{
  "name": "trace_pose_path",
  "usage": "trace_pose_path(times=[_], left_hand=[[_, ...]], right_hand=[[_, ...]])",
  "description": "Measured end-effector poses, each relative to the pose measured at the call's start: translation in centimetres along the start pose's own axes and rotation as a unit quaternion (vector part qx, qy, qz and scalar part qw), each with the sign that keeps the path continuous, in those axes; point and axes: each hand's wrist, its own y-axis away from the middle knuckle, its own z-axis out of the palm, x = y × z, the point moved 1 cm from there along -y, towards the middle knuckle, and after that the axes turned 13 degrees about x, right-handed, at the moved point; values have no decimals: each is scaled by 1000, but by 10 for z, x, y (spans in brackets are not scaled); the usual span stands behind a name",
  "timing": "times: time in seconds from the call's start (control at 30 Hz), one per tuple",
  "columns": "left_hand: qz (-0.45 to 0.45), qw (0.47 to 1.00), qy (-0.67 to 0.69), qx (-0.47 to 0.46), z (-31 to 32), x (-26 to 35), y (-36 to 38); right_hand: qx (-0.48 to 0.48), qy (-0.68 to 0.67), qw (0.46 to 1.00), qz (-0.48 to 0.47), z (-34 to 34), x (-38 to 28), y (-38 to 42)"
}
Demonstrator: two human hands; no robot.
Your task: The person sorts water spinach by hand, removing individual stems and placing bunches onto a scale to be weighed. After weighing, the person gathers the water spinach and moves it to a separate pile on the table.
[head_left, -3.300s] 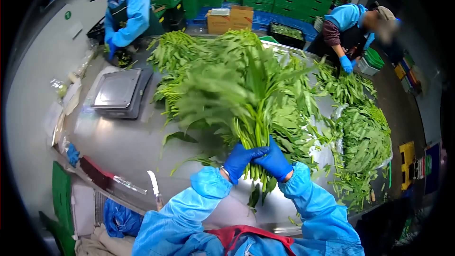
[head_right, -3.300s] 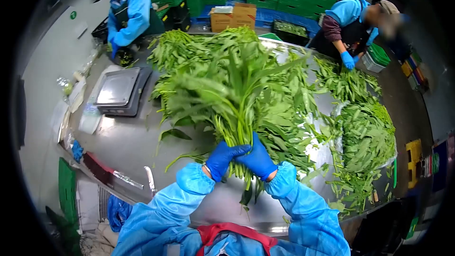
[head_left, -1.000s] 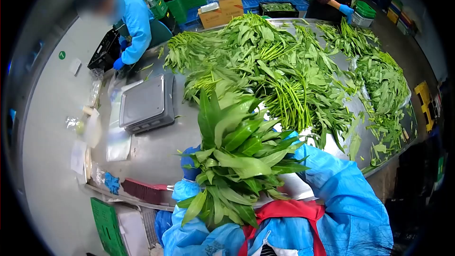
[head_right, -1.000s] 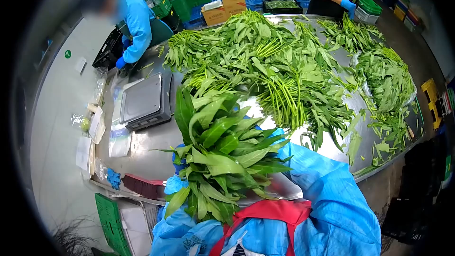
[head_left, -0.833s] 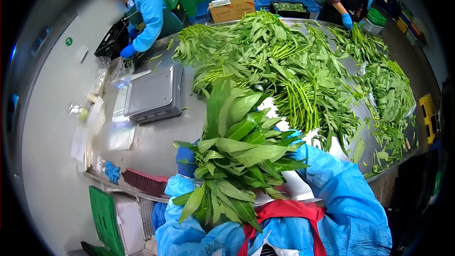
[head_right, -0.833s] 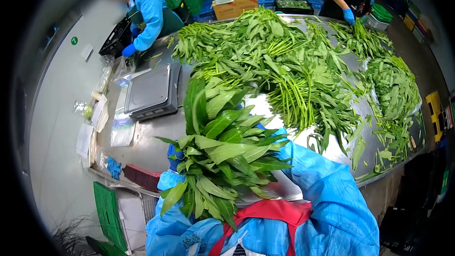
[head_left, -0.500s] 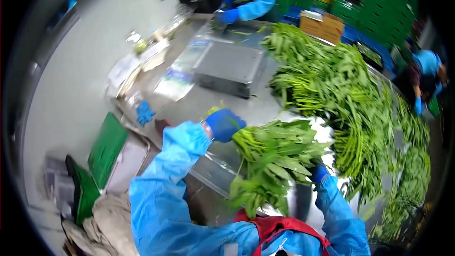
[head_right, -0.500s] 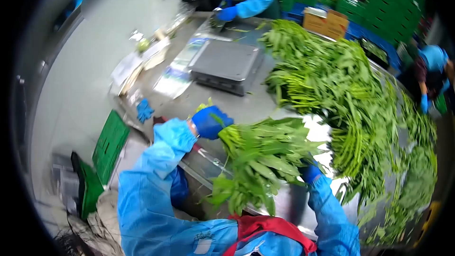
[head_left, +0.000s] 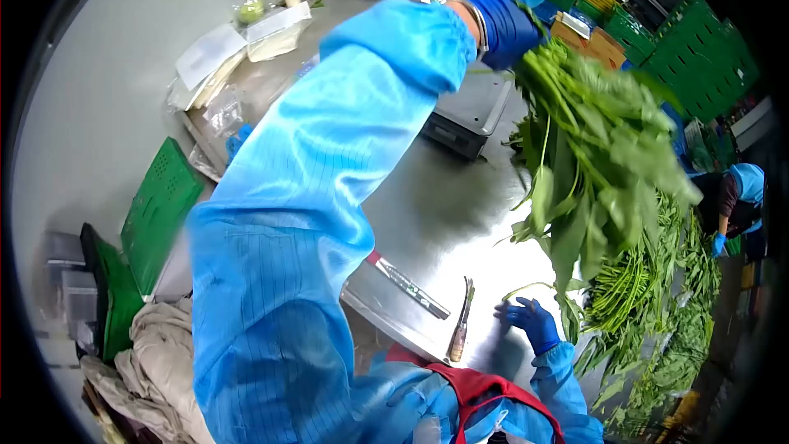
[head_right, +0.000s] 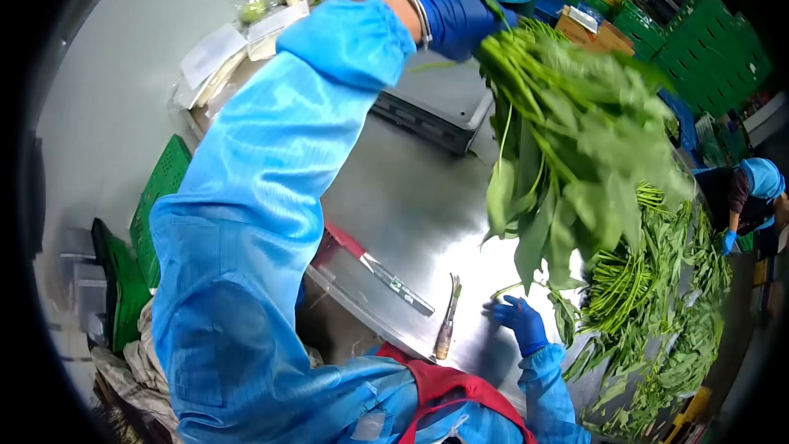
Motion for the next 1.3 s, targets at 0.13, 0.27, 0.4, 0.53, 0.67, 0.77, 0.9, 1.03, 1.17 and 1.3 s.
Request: trace_pose_path(times=[0.13,0.27,0.4,0.53,0.67,0.77,0.9,1.03,1.17,1.3], left_hand=[[-36,995,-8,89,51,-44,17],[-94,993,38,-54,125,-67,77],[-272,942,172,-94,273,-59,183],[-178,978,110,-8,279,-61,202],[-166,984,51,-30,305,-80,204],[-218,976,-1,-24,309,-82,198],[-247,949,-69,-183,302,-82,181],[-249,918,-107,-291,273,-80,170],[-260,893,-92,-355,242,-84,167],[-309,894,-28,-323,220,-95,167]], right_hand=[[46,34,998,-4,7,0,-4],[84,55,995,-3,-14,7,-14],[106,123,987,3,-10,-2,-18],[133,115,984,11,2,-12,-22],[163,167,972,13,5,-12,-27],[182,139,973,23,11,-17,-24],[188,110,976,27,10,-10,-23],[178,156,971,19,8,-5,-23],[151,171,974,19,0,4,-26],[144,197,970,11,7,2,-21]])
